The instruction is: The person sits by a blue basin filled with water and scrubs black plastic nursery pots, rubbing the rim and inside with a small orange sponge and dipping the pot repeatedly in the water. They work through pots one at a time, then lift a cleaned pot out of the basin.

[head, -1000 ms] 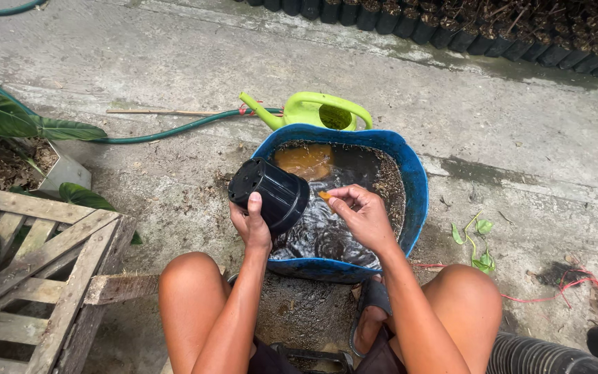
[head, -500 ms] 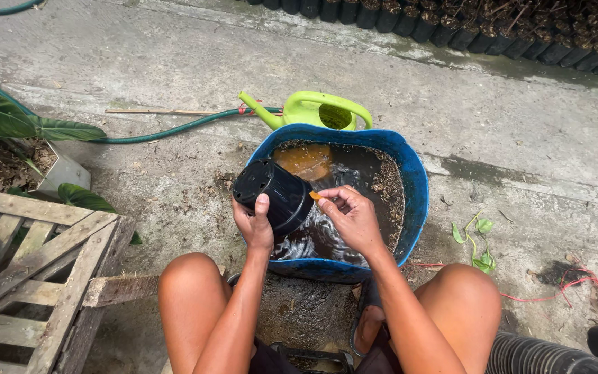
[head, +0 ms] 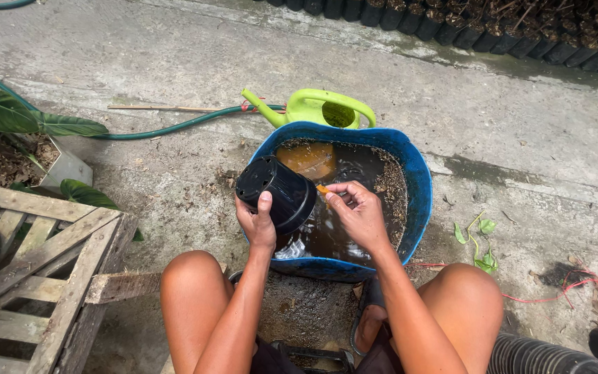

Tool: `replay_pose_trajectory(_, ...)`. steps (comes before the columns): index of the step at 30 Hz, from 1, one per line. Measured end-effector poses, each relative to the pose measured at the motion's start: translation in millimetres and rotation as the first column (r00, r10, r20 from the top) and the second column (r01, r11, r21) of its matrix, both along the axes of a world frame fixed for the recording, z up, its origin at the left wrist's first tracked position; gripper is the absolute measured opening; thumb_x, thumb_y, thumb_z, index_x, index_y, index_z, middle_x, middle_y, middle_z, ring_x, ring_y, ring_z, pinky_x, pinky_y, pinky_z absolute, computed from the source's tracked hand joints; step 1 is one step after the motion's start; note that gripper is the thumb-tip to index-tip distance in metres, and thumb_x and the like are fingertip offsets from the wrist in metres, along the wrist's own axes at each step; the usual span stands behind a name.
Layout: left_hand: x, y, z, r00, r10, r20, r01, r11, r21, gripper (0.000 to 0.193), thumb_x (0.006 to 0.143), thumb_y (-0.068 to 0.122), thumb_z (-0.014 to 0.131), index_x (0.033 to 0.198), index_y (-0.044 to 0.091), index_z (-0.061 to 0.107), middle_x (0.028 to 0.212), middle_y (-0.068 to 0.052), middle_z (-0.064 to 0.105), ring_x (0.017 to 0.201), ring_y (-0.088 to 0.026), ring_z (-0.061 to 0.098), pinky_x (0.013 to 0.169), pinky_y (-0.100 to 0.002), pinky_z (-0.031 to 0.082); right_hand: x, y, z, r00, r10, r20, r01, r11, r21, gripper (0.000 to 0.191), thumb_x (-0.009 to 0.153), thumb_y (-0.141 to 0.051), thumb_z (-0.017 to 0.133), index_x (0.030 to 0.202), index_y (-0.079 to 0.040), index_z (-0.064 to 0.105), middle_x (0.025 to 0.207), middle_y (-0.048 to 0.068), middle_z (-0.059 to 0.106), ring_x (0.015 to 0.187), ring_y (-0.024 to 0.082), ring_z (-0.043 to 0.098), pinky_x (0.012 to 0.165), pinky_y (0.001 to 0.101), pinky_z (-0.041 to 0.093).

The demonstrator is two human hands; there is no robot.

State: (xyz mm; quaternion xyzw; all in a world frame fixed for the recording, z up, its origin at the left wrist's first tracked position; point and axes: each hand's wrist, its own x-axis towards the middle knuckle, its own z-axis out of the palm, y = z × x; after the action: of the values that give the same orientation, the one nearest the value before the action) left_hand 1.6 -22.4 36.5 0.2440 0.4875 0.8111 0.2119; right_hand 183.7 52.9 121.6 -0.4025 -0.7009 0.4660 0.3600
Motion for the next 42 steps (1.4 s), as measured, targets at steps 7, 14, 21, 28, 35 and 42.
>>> replay_pose_trajectory(7, -0.1, 0.3, -0.3, 1.000, -0.003, -0.010, 0.003, 1.000, 0.000, 0.068, 0.090, 0.049, 0.076, 0.133, 0.001, 0.056, 0.123, -0.008, 0.063, 0.115, -0.017, 0.059, 0.106, -0.034, 0.045, -0.1, 1.1, -4.9, 1.000, 0.004, -0.015, -0.004, 1.000, -0.005, 0.016, 0.092, -0.011, 0.074, 0.106, -0.002, 0.077, 0.087, 0.000, 0.069, 0.071, 0.003, 0.058, 0.062, 0.0208, 0.048)
replay_pose_trajectory(14, -0.1, 0.5, 1.4, 1.000, -0.006, -0.012, 0.006, 1.000, 0.007, 0.069, 0.089, 0.050, 0.076, 0.133, 0.001, 0.055, 0.124, -0.008, 0.063, 0.116, -0.017, 0.059, 0.106, -0.034, 0.044, -1.0, -2.7, 2.3, 1.000, -0.006, 0.011, 0.007, 1.000, -0.022, 0.016, 0.092, -0.011, 0.074, 0.105, -0.003, 0.078, 0.084, 0.000, 0.070, 0.069, 0.004, 0.058, 0.061, 0.0220, 0.049)
replay_pose_trajectory(21, 5.4, -5.7, 14.4, 0.995, -0.071, -0.064, 0.070, 0.997, -0.012, 0.074, 0.085, 0.051, 0.079, 0.133, 0.001, 0.054, 0.122, -0.008, 0.064, 0.113, -0.018, 0.061, 0.105, -0.034, 0.047, -11.1, -15.1, 7.6, 0.996, -0.013, 0.087, 0.009, 0.999, 0.050, 0.014, 0.089, -0.015, 0.078, 0.098, -0.004, 0.079, 0.082, 0.001, 0.069, 0.065, 0.005, 0.061, 0.058, 0.0231, 0.050)
replay_pose_trajectory(28, 9.8, -20.2, 28.0, 0.949, -0.290, -0.126, 0.285, 0.957, -0.051, 0.086, 0.076, 0.055, 0.082, 0.135, -0.002, 0.055, 0.121, -0.009, 0.068, 0.111, -0.018, 0.067, 0.101, -0.034, 0.052, -2.5, 9.9, -20.5, 0.988, -0.037, 0.150, 0.027, 0.997, 0.071, 0.012, 0.089, -0.014, 0.076, 0.095, -0.004, 0.080, 0.082, 0.003, 0.073, 0.064, 0.007, 0.062, 0.059, 0.0238, 0.049)
replay_pose_trajectory(35, 16.1, -20.8, 30.8, 0.921, -0.377, -0.096, 0.377, 0.926, -0.022, 0.087, 0.077, 0.047, 0.086, 0.137, -0.005, 0.052, 0.122, -0.012, 0.068, 0.113, -0.020, 0.068, 0.104, -0.034, 0.053, -5.5, 67.5, -99.1, 0.993, 0.078, 0.093, -0.036, 0.919, -0.393, 0.017, 0.092, -0.015, 0.070, 0.099, -0.001, 0.077, 0.085, 0.003, 0.077, 0.071, 0.006, 0.066, 0.065, 0.0235, 0.055)
replay_pose_trajectory(42, 10.3, -19.9, 37.1, 0.946, -0.149, -0.288, 0.101, 0.979, -0.177, 0.101, 0.067, 0.032, 0.095, 0.141, -0.003, 0.036, 0.126, -0.013, 0.060, 0.115, -0.021, 0.064, 0.103, -0.035, 0.052, -1.2, 71.1, -145.4, 0.509, 0.394, 0.765, -0.268, 0.917, -0.295, 0.022, 0.086, -0.012, 0.074, 0.106, -0.007, 0.080, 0.098, 0.010, 0.074, 0.085, 0.021, 0.070, 0.081, 0.0396, 0.056)
